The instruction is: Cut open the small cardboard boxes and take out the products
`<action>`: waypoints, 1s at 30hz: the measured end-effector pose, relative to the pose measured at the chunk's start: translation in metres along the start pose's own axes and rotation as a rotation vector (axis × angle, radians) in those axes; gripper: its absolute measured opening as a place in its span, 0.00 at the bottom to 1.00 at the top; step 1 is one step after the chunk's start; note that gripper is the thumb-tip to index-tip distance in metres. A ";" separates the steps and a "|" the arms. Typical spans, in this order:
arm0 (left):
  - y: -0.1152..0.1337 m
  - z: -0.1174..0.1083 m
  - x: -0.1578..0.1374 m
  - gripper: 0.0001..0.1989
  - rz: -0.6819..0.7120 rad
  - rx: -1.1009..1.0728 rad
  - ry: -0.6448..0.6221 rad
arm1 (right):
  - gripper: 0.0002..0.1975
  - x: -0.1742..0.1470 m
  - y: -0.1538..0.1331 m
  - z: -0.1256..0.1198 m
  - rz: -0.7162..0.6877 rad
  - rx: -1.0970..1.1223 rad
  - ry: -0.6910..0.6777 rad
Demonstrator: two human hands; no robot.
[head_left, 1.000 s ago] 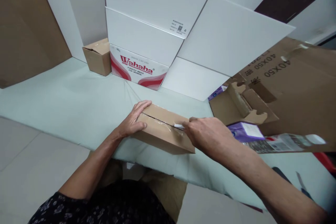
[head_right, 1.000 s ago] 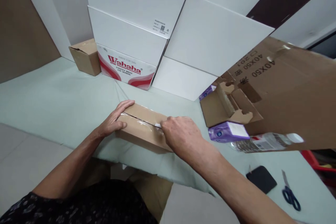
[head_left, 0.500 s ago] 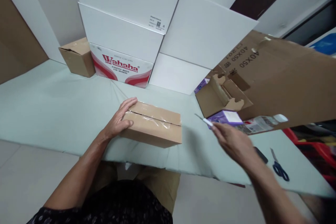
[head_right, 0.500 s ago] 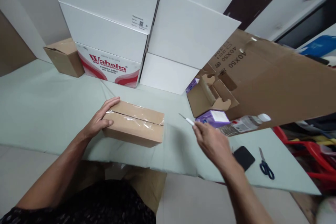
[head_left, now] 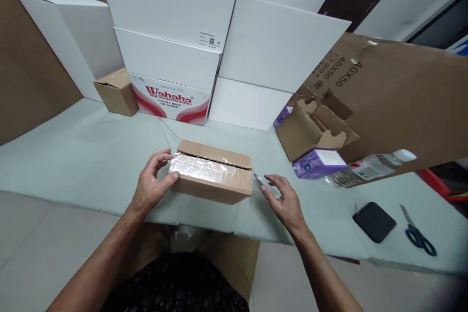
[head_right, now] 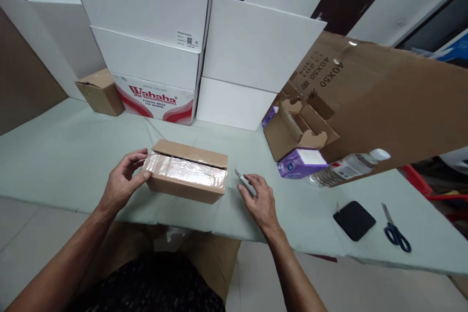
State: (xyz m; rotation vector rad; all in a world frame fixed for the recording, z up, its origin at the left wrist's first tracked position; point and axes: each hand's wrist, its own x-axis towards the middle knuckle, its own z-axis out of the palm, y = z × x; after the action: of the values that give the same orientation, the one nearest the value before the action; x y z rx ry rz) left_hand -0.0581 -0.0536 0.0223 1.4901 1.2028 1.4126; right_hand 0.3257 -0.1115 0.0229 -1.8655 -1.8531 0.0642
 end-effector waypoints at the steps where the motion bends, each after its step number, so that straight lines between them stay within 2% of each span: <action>1: 0.001 0.001 0.000 0.22 -0.032 -0.031 0.000 | 0.19 -0.001 -0.010 -0.005 -0.033 0.124 0.022; 3: 0.003 0.004 0.002 0.23 -0.079 -0.088 -0.004 | 0.22 -0.003 -0.032 -0.013 -0.088 0.268 0.041; 6: 0.005 0.005 0.005 0.21 -0.104 -0.125 -0.027 | 0.26 -0.004 -0.062 -0.015 -0.126 0.308 0.029; 9: 0.007 0.004 0.004 0.18 -0.077 -0.145 -0.059 | 0.21 -0.007 -0.080 -0.009 -0.162 0.315 0.081; 12: 0.011 -0.001 0.000 0.19 0.017 -0.139 -0.089 | 0.06 -0.014 -0.086 -0.001 -0.270 0.258 0.234; 13: 0.011 -0.004 -0.003 0.18 0.050 -0.131 -0.099 | 0.04 -0.017 -0.085 0.002 -0.325 0.219 0.288; 16: 0.007 -0.016 -0.009 0.15 0.065 -0.124 -0.176 | 0.12 -0.026 -0.083 0.007 -0.460 0.084 0.370; 18: 0.003 -0.025 -0.012 0.12 0.028 -0.155 -0.230 | 0.15 -0.030 -0.081 0.008 -0.479 0.029 0.371; 21: 0.003 -0.034 -0.011 0.05 0.031 -0.198 -0.213 | 0.17 -0.031 -0.080 0.008 -0.484 0.016 0.361; 25: 0.026 -0.025 -0.005 0.02 0.161 -0.020 -0.192 | 0.17 -0.030 -0.081 0.010 -0.491 0.017 0.357; 30: 0.047 0.002 -0.003 0.05 0.469 0.231 -0.255 | 0.19 -0.033 -0.079 0.011 -0.501 0.037 0.309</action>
State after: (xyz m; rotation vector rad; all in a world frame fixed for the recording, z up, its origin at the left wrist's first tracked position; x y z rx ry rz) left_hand -0.0494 -0.0694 0.0657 2.1471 0.9150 1.3464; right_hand 0.2463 -0.1438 0.0333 -1.2532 -2.0141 -0.3396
